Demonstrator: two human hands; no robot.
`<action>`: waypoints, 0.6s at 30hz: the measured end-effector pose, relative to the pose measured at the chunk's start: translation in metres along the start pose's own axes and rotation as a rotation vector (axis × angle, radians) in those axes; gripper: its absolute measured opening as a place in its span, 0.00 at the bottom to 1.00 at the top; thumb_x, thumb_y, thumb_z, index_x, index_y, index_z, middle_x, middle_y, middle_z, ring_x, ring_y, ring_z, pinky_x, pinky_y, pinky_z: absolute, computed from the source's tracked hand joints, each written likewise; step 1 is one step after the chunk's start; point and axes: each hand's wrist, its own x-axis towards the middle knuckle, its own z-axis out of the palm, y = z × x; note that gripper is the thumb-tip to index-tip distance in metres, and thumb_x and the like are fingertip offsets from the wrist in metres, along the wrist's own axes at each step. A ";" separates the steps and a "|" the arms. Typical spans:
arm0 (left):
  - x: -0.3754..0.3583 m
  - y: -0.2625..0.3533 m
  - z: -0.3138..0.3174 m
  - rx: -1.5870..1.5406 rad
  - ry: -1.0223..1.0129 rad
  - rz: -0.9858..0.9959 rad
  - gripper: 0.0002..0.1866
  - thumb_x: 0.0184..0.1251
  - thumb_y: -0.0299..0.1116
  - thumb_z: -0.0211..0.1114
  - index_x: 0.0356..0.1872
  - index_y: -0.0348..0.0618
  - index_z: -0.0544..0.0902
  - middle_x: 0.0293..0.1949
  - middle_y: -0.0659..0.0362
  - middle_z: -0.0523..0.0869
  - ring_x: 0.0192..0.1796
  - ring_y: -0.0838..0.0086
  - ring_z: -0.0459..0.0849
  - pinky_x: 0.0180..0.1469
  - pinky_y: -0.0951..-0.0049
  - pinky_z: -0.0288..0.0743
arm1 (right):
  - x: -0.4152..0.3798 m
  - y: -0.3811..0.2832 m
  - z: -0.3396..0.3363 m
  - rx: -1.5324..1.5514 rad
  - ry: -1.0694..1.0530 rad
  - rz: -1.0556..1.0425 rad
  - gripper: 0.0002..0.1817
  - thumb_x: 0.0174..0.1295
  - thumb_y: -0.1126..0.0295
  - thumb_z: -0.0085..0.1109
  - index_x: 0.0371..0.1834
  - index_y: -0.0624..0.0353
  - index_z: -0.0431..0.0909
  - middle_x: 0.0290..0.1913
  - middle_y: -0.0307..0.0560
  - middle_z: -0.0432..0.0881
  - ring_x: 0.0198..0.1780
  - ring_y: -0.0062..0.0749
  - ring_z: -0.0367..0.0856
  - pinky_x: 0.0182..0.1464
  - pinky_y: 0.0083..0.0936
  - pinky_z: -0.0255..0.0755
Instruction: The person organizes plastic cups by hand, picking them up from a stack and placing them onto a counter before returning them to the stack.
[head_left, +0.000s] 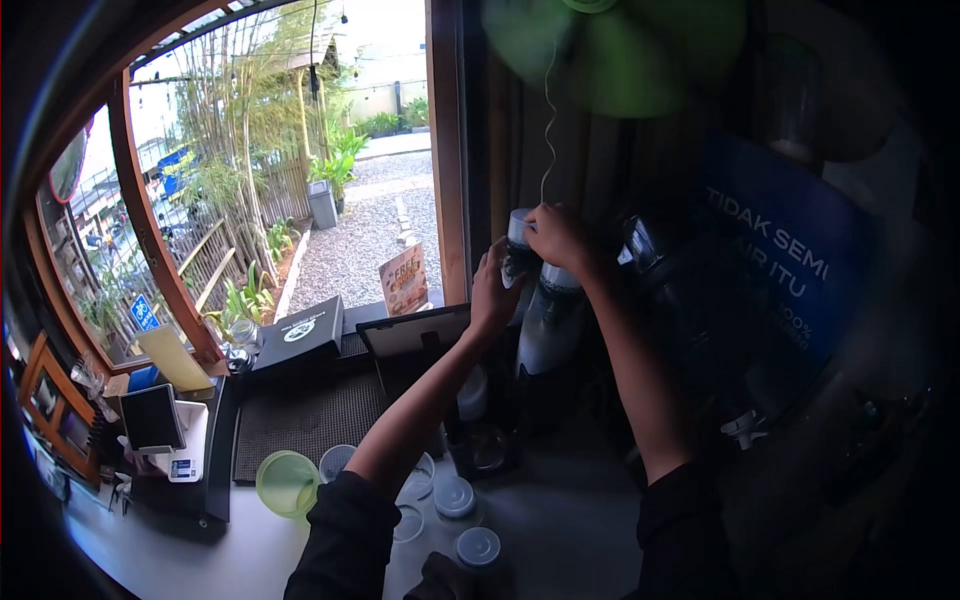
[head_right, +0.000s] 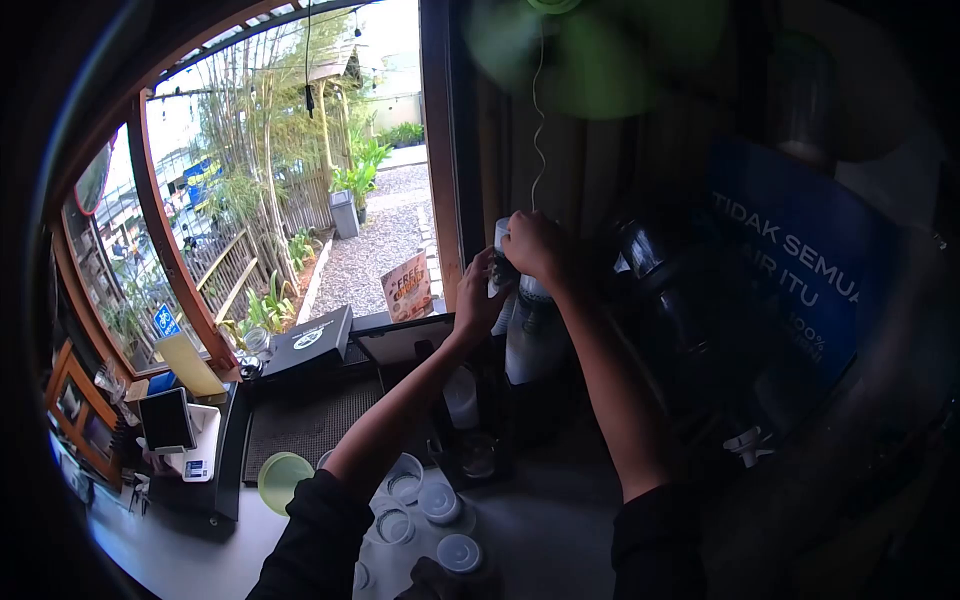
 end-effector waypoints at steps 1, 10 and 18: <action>-0.002 0.004 0.000 0.008 0.001 -0.012 0.36 0.56 0.28 0.72 0.66 0.42 0.66 0.59 0.44 0.77 0.60 0.52 0.78 0.61 0.59 0.73 | -0.002 -0.003 -0.003 -0.018 -0.010 0.026 0.14 0.61 0.65 0.53 0.37 0.64 0.84 0.41 0.63 0.84 0.46 0.57 0.83 0.60 0.46 0.71; -0.012 0.020 -0.019 0.081 -0.027 -0.084 0.42 0.50 0.30 0.75 0.68 0.42 0.64 0.59 0.43 0.76 0.64 0.54 0.74 0.65 0.58 0.70 | -0.012 -0.008 -0.001 -0.003 0.125 -0.026 0.17 0.63 0.64 0.53 0.52 0.59 0.81 0.54 0.55 0.82 0.61 0.48 0.76 0.71 0.59 0.52; -0.068 0.089 -0.157 0.037 -0.200 -0.102 0.38 0.55 0.38 0.72 0.66 0.37 0.66 0.62 0.42 0.74 0.67 0.53 0.72 0.69 0.60 0.64 | -0.120 -0.102 -0.026 0.194 0.413 -0.227 0.17 0.62 0.68 0.57 0.55 0.55 0.79 0.59 0.51 0.79 0.68 0.44 0.69 0.73 0.58 0.46</action>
